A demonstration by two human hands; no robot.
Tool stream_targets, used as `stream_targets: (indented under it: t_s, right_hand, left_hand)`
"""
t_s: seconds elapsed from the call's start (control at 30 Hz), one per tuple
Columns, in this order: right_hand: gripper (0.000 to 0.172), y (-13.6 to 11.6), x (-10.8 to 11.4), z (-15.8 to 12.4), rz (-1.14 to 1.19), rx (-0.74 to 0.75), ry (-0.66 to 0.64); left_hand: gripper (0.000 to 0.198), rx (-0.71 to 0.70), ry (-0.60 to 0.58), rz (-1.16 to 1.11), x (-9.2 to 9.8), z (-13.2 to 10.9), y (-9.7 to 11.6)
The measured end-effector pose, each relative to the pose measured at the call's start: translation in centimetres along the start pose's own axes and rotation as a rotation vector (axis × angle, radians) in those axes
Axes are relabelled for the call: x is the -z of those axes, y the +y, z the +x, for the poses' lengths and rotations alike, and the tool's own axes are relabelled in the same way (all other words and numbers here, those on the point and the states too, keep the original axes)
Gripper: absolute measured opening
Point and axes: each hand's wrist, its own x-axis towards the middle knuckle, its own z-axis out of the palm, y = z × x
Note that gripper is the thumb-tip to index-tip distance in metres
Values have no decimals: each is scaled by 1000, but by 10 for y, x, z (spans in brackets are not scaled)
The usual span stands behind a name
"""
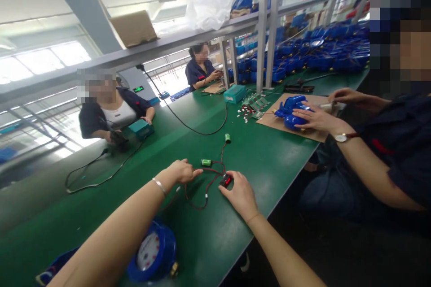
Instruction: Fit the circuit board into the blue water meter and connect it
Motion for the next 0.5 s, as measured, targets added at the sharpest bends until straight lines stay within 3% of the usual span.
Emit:
stream_targets:
  t_s: [0.13,0.3,0.4,0.5]
  right_hand:
    - [36,-32,-26,-23,19,59,-105]
    - [26,-40,-36,-39,52,103,-167]
    - [31,-43,-31,-32,128,115,-129]
    - [34,-70,-27,-19,223,167,-136]
  left_hand:
    - [61,56,42,-41,21,-32,-27]
    - [48,168,252,-226,40,-128,-51]
    - [49,335,322,-320,29,-181,-62]
    - [50,475,328,-423,2,-199,-73]
